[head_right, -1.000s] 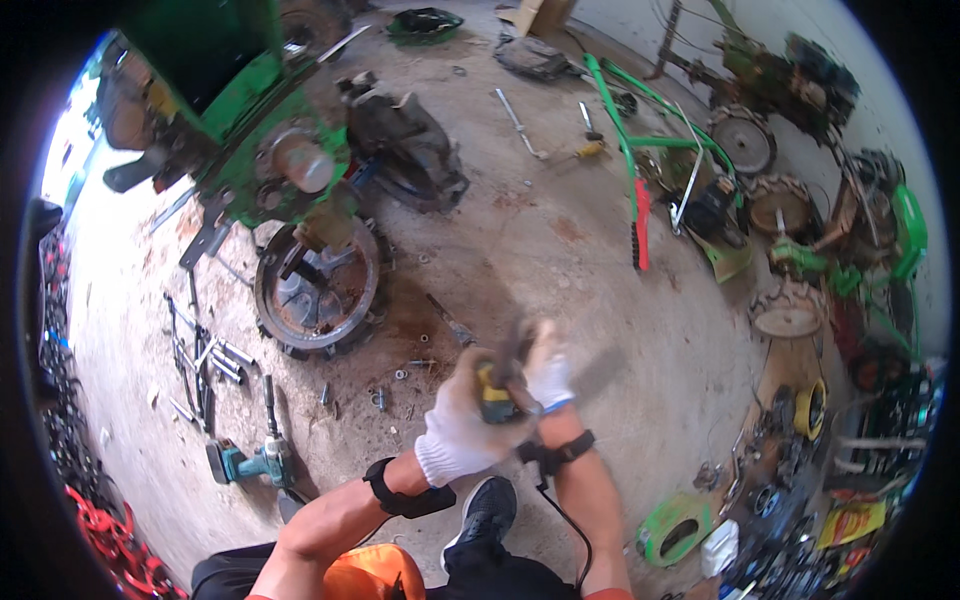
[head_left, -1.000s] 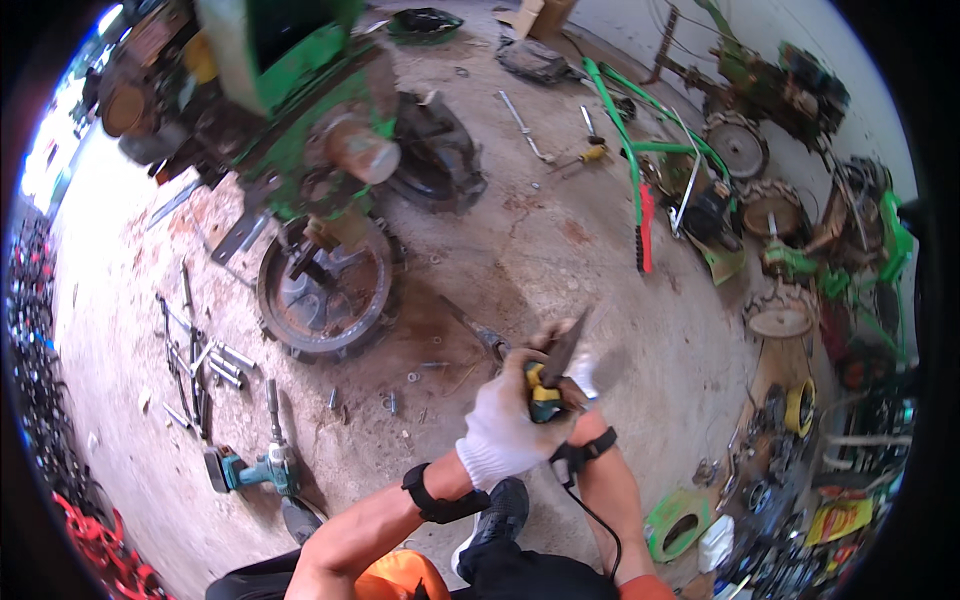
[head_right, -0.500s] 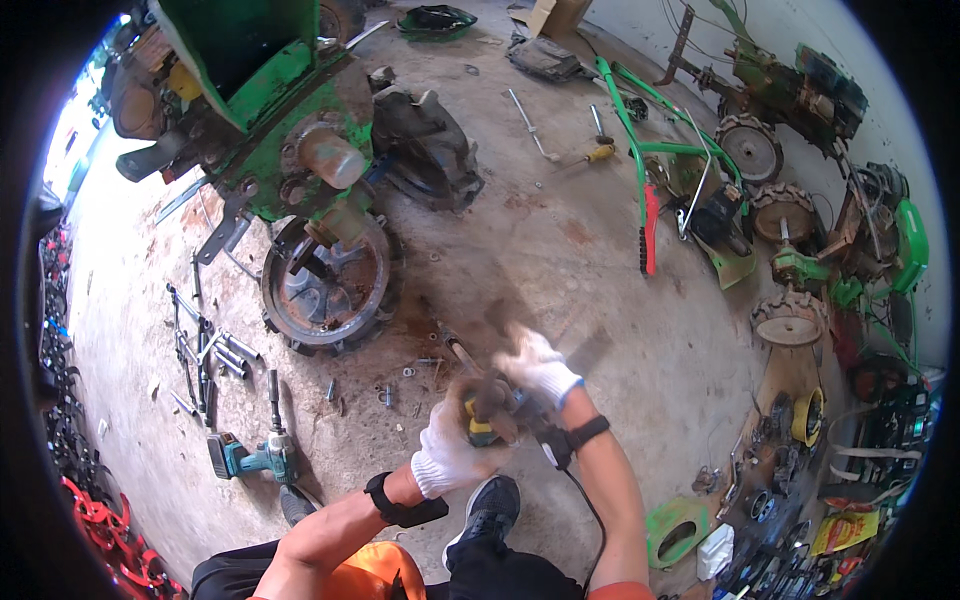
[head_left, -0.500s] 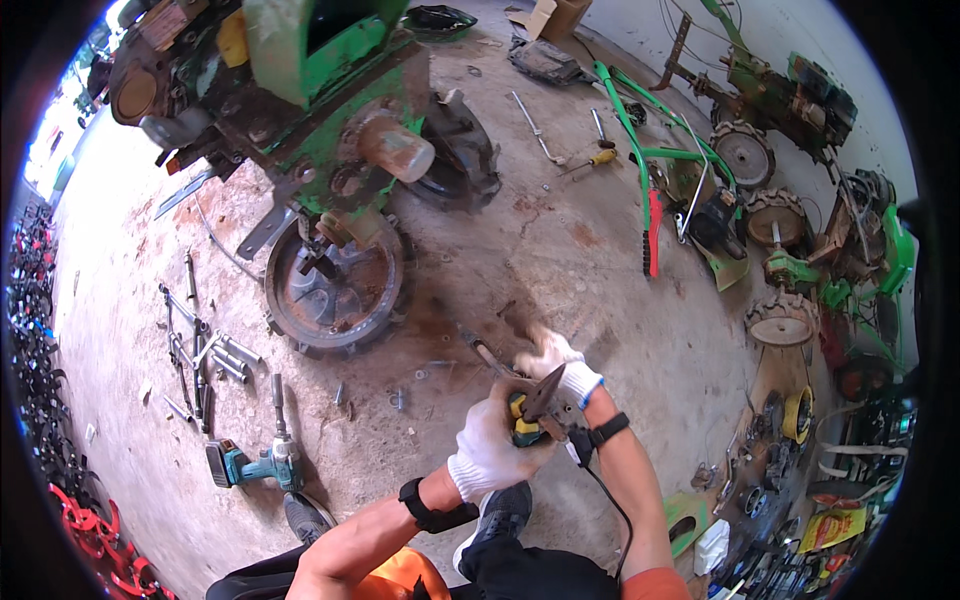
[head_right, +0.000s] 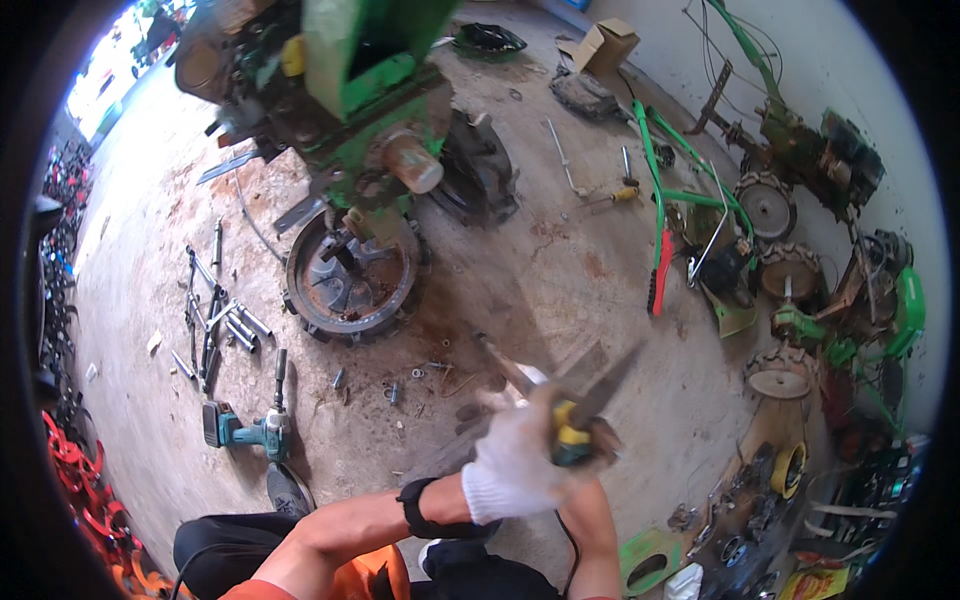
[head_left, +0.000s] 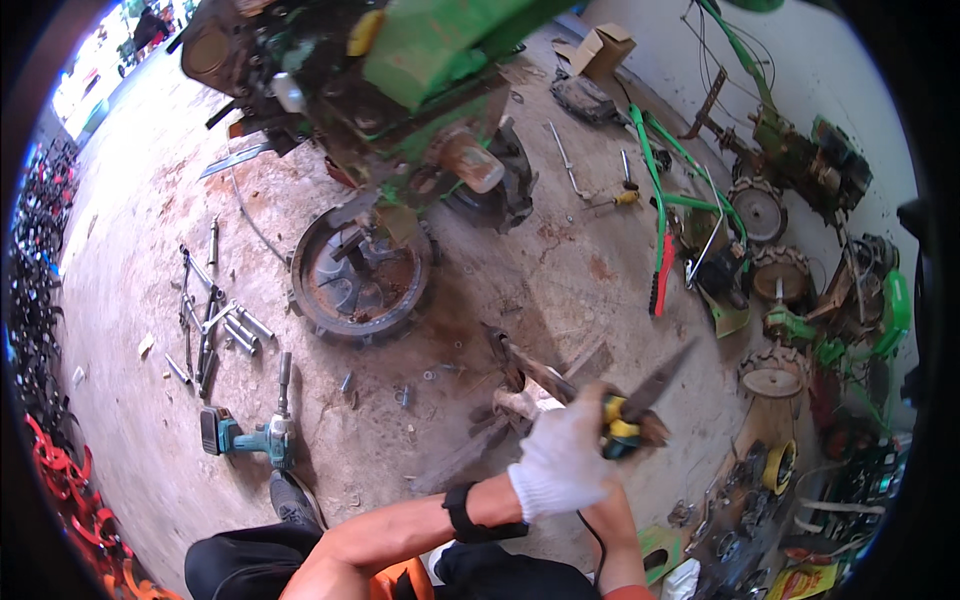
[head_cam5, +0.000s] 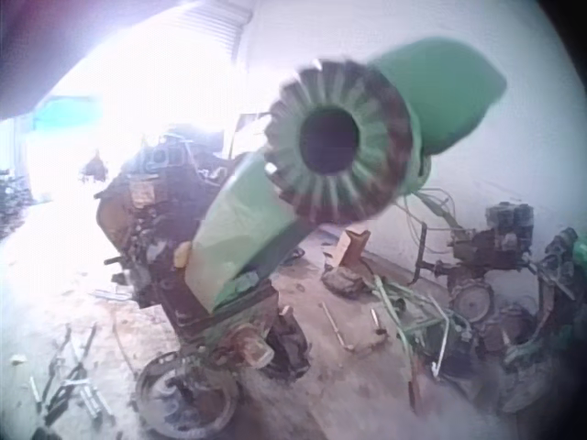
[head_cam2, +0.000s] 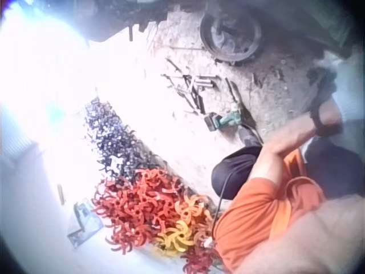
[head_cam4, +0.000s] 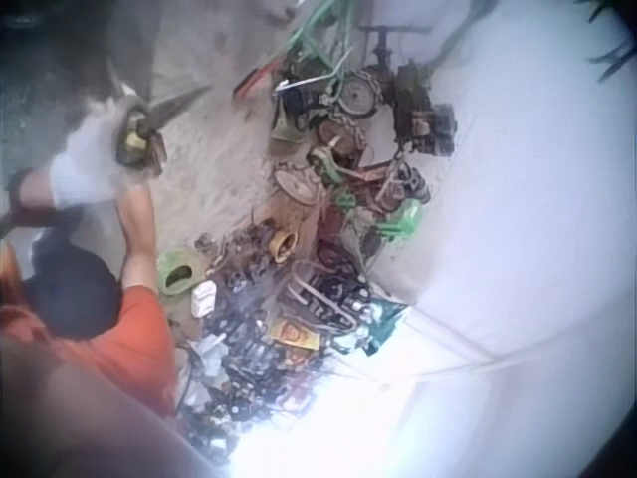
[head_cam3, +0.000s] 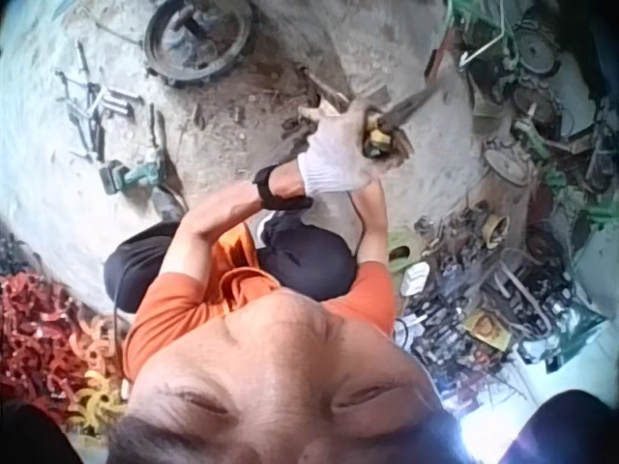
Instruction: The person disassembles a metal bracket using a cordless impact driver, then cleans the engine block with a cloth and pours liquid from a green bottle into the engine. The person also handles a red fuel container and places it on the floor.
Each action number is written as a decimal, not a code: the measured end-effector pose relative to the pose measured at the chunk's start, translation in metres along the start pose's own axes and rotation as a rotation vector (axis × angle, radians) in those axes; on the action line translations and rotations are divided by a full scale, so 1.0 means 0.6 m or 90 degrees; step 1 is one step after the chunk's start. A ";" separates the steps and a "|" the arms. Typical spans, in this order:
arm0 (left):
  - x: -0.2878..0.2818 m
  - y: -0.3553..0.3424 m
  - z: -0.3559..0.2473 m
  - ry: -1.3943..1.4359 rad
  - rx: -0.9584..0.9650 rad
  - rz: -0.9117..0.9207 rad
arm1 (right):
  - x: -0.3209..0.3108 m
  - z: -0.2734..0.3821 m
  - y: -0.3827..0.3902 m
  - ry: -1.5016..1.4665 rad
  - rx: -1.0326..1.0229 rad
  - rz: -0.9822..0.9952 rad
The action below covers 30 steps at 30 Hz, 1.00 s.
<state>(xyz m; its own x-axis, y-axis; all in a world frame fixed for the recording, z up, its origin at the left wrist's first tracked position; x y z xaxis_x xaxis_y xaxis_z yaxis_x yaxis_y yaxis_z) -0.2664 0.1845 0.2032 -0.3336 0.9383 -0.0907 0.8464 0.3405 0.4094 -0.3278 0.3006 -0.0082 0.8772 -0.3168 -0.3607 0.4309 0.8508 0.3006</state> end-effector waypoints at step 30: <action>0.119 -0.023 0.001 -0.512 0.464 0.160 | -0.071 0.018 0.051 -0.312 -0.274 -0.112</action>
<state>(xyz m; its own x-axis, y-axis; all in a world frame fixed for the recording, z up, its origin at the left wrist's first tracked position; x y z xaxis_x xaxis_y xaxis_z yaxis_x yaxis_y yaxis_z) -0.3014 0.2468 0.1905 0.0246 0.6617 -0.7494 0.9814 -0.1588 -0.1080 -0.3498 0.3356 0.0262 0.8404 -0.5326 0.1001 0.5419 0.8286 -0.1406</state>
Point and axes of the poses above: each hand's wrist, its own y-axis away from the middle knuckle, its own x-axis out of the palm, z = x × y, the point moved 10 cm from there along -y, towards the middle knuckle, and after that the axes turned 10 degrees about -x, right-handed, at the moved point
